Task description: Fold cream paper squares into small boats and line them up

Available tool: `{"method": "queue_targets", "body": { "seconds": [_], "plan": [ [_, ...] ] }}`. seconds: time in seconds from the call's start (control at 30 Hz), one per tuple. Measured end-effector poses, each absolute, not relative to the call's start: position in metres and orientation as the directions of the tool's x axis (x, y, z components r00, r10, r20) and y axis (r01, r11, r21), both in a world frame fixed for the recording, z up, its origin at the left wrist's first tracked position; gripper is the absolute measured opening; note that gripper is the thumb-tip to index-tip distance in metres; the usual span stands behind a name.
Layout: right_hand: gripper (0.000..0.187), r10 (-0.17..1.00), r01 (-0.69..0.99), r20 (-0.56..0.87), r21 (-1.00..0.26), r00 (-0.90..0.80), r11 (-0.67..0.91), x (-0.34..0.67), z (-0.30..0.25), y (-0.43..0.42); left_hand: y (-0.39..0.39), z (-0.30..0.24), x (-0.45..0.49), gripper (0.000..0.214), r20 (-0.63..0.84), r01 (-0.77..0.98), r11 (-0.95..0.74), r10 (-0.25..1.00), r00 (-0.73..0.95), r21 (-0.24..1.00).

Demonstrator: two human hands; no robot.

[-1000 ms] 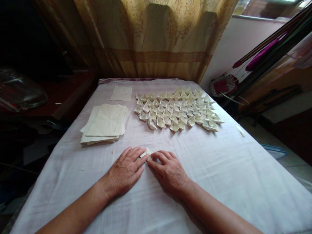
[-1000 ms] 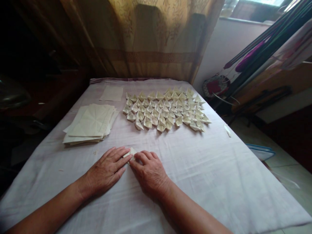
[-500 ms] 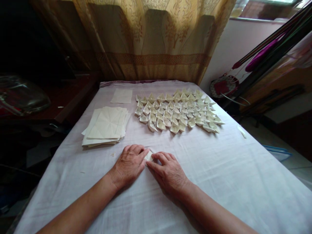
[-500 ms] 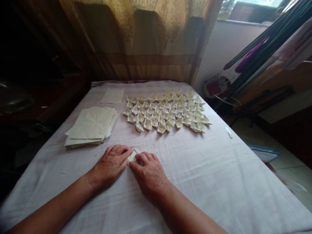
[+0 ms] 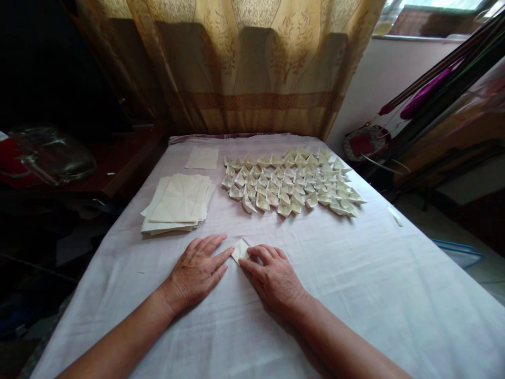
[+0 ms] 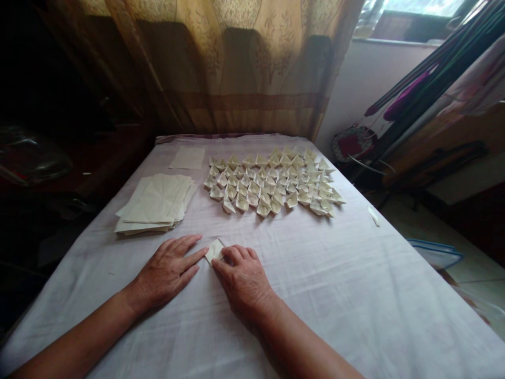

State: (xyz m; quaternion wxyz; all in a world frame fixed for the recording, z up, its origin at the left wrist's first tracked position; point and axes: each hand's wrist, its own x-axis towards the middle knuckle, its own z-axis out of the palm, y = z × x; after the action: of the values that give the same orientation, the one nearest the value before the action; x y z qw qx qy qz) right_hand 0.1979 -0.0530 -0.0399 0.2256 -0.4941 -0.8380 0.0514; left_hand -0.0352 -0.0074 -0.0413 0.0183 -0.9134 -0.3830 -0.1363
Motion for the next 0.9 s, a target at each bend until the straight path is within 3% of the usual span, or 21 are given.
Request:
{"method": "queue_targets", "body": {
  "seconds": [0.27, 0.4, 0.63, 0.9],
  "plan": [
    [0.025, 0.855, 0.812, 0.309, -0.294, -0.417, 0.503, 0.197, -0.04, -0.053, -0.004, -0.033, -0.022, 0.031, 0.297, 0.721, -0.69, 0.704, 0.645, 0.069],
    [0.028, 0.855, 0.814, 0.287, -0.284, -0.432, 0.507, 0.197, -0.037, -0.053, -0.008, -0.033, -0.013, 0.032, 0.316, 0.632, -0.77, 0.622, 0.717, 0.083],
    [0.033, 0.869, 0.809, 0.276, -0.328, -0.412, 0.488, 0.206, -0.037, -0.057, -0.009, -0.037, -0.013, 0.038, 0.19, 0.634, -0.756, 0.655, 0.732, 0.164],
    [0.031, 0.857, 0.822, 0.206, -0.248, -0.472, 0.513, 0.208, -0.032, -0.055, -0.008, -0.033, -0.012, 0.042, 0.073, 0.668, -0.718, 0.69, 0.72, 0.199]
  ]
}}
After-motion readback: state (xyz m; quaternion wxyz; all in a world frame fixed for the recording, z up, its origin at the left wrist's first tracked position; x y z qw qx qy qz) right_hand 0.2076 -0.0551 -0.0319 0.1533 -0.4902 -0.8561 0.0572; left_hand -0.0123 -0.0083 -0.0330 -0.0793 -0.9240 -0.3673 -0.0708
